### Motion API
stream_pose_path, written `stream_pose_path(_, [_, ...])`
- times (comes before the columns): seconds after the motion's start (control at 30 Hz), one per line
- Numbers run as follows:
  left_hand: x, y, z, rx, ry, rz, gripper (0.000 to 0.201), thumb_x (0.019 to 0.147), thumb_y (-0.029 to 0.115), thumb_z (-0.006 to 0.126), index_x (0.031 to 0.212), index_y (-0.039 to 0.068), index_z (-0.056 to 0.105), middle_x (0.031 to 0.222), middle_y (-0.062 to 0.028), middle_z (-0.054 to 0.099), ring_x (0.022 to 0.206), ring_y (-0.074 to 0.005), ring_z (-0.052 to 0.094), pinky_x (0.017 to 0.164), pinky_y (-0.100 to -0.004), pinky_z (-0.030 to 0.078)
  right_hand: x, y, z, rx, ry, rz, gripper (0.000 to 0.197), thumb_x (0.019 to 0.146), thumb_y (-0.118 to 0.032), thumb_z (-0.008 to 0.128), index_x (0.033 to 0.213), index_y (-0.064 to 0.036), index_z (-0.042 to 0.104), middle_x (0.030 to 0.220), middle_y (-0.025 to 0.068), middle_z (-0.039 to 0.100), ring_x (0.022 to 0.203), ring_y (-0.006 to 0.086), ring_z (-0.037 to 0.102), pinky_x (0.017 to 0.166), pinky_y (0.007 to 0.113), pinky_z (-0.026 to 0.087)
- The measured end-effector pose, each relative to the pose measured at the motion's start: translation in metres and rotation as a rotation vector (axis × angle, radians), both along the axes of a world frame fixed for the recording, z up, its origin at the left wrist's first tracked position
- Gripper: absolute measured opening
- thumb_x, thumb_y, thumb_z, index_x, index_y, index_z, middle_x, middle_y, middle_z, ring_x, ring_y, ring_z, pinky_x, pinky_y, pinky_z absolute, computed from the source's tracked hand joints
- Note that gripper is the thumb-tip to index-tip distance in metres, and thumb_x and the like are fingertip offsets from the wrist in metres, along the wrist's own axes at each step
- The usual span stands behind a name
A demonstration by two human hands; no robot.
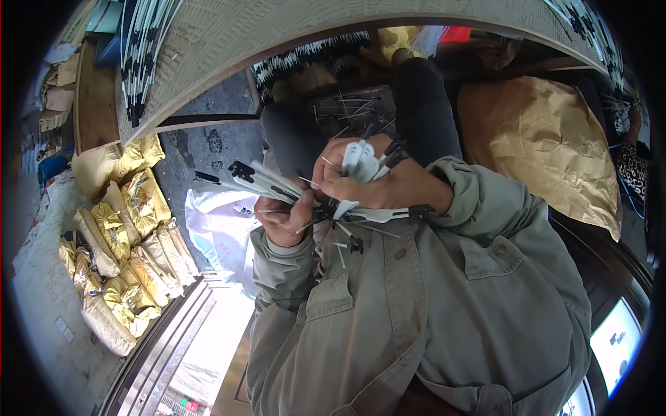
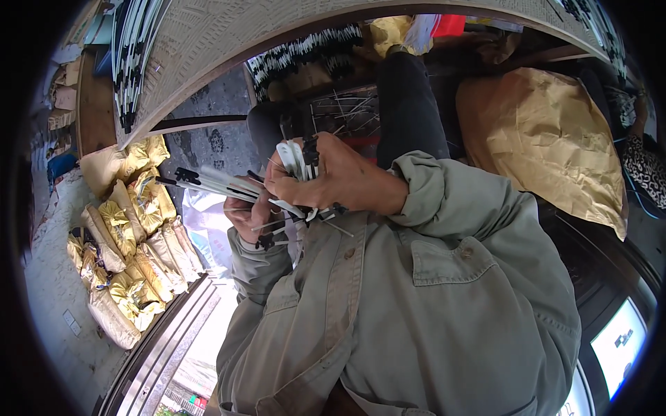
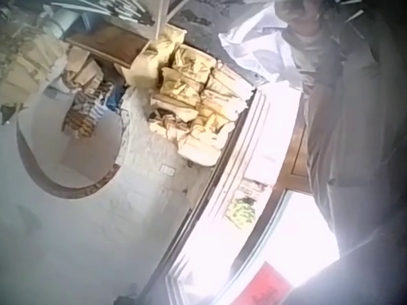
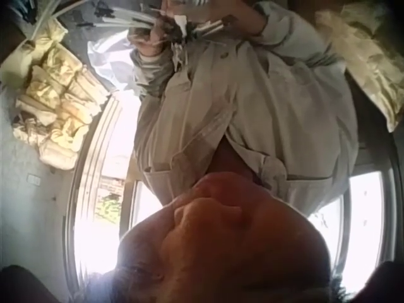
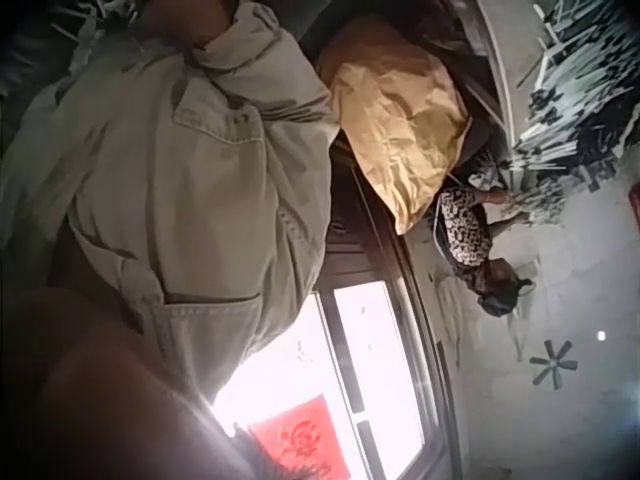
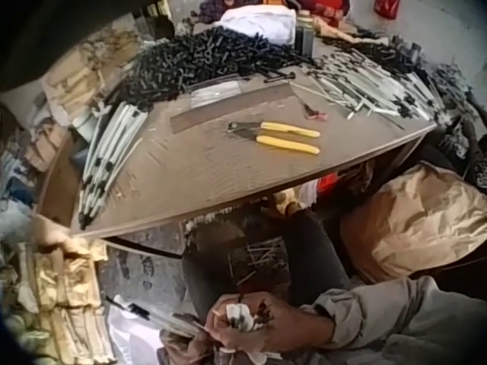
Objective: Assembling metal ribs and plastic components into umbrella mechanisms at a factory workbench.
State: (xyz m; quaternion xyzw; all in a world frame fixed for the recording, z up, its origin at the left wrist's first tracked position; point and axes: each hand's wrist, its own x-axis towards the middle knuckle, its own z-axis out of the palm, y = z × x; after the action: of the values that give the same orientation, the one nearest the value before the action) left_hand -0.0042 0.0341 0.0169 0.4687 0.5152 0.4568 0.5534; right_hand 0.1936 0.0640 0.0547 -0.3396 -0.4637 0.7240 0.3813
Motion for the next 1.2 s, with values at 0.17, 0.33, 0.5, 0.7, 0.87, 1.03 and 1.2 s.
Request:
stream_pose_path(0.17, [0.006, -0.003, -0.005, 0.061, -0.090, 0.028, 0.015, 0.069, -0.002, 0.063, 0.080, -0.003, 0.054, 0.072, -0.0074, 0.059, 0.063, -0.0121, 0.054, 0.059, -0.0239, 0.043, 0.000, 0.001, 0.001, 0.014, -0.068, 0.021, 0.013, 0.083, -0.011, 0.058, 0.078, 0.0007, 0.056, 0.085, 0.0078, 0.060, 0.075, 0.0119, 0.055, 0.065, 0.026, 0.043])
stream_pose_path(0.33, [0.007, -0.002, -0.006, 0.158, -0.061, 0.057, 0.012, 0.069, -0.005, 0.062, 0.078, -0.003, 0.056, 0.071, -0.0060, 0.058, 0.062, -0.0111, 0.053, 0.057, -0.0227, 0.042, 0.001, 0.001, 0.003, 0.009, -0.101, 0.044, 0.013, 0.084, -0.012, 0.056, 0.079, 0.0004, 0.056, 0.084, 0.0079, 0.059, 0.076, 0.0117, 0.054, 0.066, 0.026, 0.043])
stream_pose_path(0.5, [0.008, -0.003, -0.003, 0.167, -0.034, 0.053, 0.010, 0.068, -0.006, 0.062, 0.075, -0.003, 0.056, 0.072, -0.0059, 0.058, 0.061, -0.0105, 0.053, 0.056, -0.0221, 0.041, 0.001, 0.001, 0.007, -0.018, -0.075, 0.058, 0.014, 0.084, -0.013, 0.055, 0.079, 0.0003, 0.056, 0.086, 0.0094, 0.058, 0.080, 0.0122, 0.054, 0.068, 0.027, 0.043])
stream_pose_path(0.7, [0.008, -0.004, 0.000, 0.149, -0.073, 0.062, 0.009, 0.069, -0.007, 0.061, 0.075, -0.003, 0.056, 0.072, -0.0067, 0.059, 0.062, -0.0111, 0.054, 0.056, -0.0225, 0.042, 0.001, 0.001, 0.009, 0.011, -0.134, 0.104, 0.014, 0.084, -0.013, 0.055, 0.080, 0.0002, 0.056, 0.086, 0.0078, 0.057, 0.079, 0.0117, 0.053, 0.068, 0.027, 0.042])
stream_pose_path(0.87, [0.007, -0.005, 0.001, 0.166, -0.057, 0.037, 0.009, 0.070, -0.006, 0.062, 0.075, -0.003, 0.056, 0.072, -0.0073, 0.059, 0.062, -0.0124, 0.055, 0.056, -0.0232, 0.043, 0.000, 0.000, 0.009, 0.039, -0.136, 0.088, 0.015, 0.084, -0.015, 0.055, 0.081, 0.0003, 0.057, 0.086, 0.0068, 0.057, 0.079, 0.0114, 0.053, 0.068, 0.027, 0.042])
stream_pose_path(1.03, [0.007, -0.005, 0.001, 0.195, -0.095, 0.018, 0.009, 0.070, -0.006, 0.063, 0.077, -0.003, 0.058, 0.071, -0.0083, 0.060, 0.060, -0.0128, 0.055, 0.055, -0.0243, 0.044, -0.001, 0.001, 0.012, -0.020, -0.136, 0.091, 0.014, 0.084, -0.013, 0.055, 0.081, 0.0005, 0.056, 0.086, 0.0058, 0.056, 0.077, 0.0102, 0.052, 0.067, 0.027, 0.042])
stream_pose_path(1.2, [0.014, -0.006, 0.007, 0.206, -0.004, -0.039, 0.010, 0.069, -0.005, 0.064, 0.077, -0.003, 0.059, 0.071, -0.0069, 0.061, 0.063, -0.0130, 0.056, 0.057, -0.0246, 0.045, 0.002, 0.003, 0.005, -0.073, -0.131, 0.100, 0.012, 0.082, -0.011, 0.058, 0.081, 0.0005, 0.056, 0.085, 0.0042, 0.055, 0.073, 0.0080, 0.050, 0.063, 0.024, 0.039])
